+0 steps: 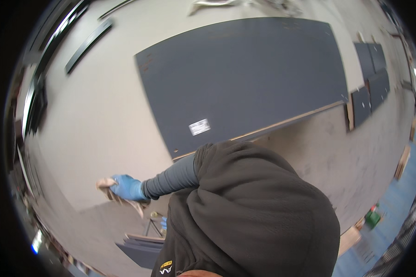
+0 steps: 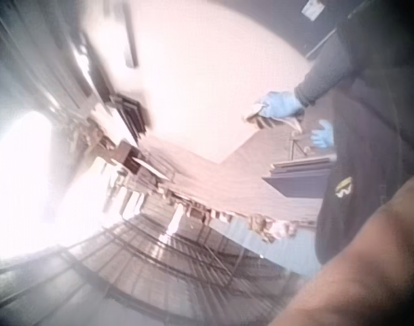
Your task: The person wipes the surfaces of several dark gray panels with a cloth, flipping each panel to clean both sides. They then stack the cleaned panels on the floor and continue wiping additional panels on a workbench.
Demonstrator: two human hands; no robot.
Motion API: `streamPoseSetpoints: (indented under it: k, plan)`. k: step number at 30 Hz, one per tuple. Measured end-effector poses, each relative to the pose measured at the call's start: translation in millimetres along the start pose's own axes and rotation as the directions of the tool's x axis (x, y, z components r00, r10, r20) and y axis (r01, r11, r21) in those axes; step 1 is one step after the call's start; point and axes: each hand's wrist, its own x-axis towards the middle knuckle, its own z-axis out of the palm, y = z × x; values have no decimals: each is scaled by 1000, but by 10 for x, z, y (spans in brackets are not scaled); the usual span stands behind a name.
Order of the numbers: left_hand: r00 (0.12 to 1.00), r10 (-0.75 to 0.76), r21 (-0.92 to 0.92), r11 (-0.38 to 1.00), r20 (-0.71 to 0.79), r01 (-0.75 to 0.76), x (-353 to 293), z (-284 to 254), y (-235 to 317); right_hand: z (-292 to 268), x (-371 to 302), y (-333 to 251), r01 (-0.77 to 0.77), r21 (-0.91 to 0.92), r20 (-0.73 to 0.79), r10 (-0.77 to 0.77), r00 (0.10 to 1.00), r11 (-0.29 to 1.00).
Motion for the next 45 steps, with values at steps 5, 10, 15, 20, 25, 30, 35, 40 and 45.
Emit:
streamPoseSetpoints:
  k: [5, 10, 15, 20, 25, 30, 35, 40, 45]
  plan:
    - [893, 255, -251, 898, -371, -361, 240, -639, 1199, -1859, -607, -814, 381, 221, -317, -304, 898, 898]
    - [705, 527, -325, 640, -474, -696, -63, -1141, 2534, -4275, -2816, -1408, -357, -840, -481, -865, 143, 408]
    - [672, 638, -202, 651, -376, -732, -270, -1183, 3085, -5748, -4918, -901, -522, -509, -494, -729, -474, 684]
    - [645, 671, -103, 659, -367, -745, -166, -1067, 3112, -6311, -4819, -567, -887, -106, -486, -801, -349, 450]
    - [657, 675, -107, 665, -336, -739, -114, -1065, 3087, -6285, -4124, -607, -816, -541, -456, -886, 80, 205]
    - [656, 669, -143, 654, -350, -743, -117, -1059, 3093, -6526, -4876, -1063, -814, -366, -694, -715, -84, 451]
    - [642, 664, -150, 641, -383, -753, -109, -1002, 3089, -6390, -4620, -850, -854, -386, -613, -789, -46, 350]
    - [608, 683, -134, 613, -404, -778, -76, -1009, 3091, -6255, -4461, -747, -786, -595, -514, -831, 211, 169]
    - [639, 667, -151, 637, -383, -756, -88, -1025, 3085, -5956, -4338, -1013, -761, -600, -618, -747, 247, 245]
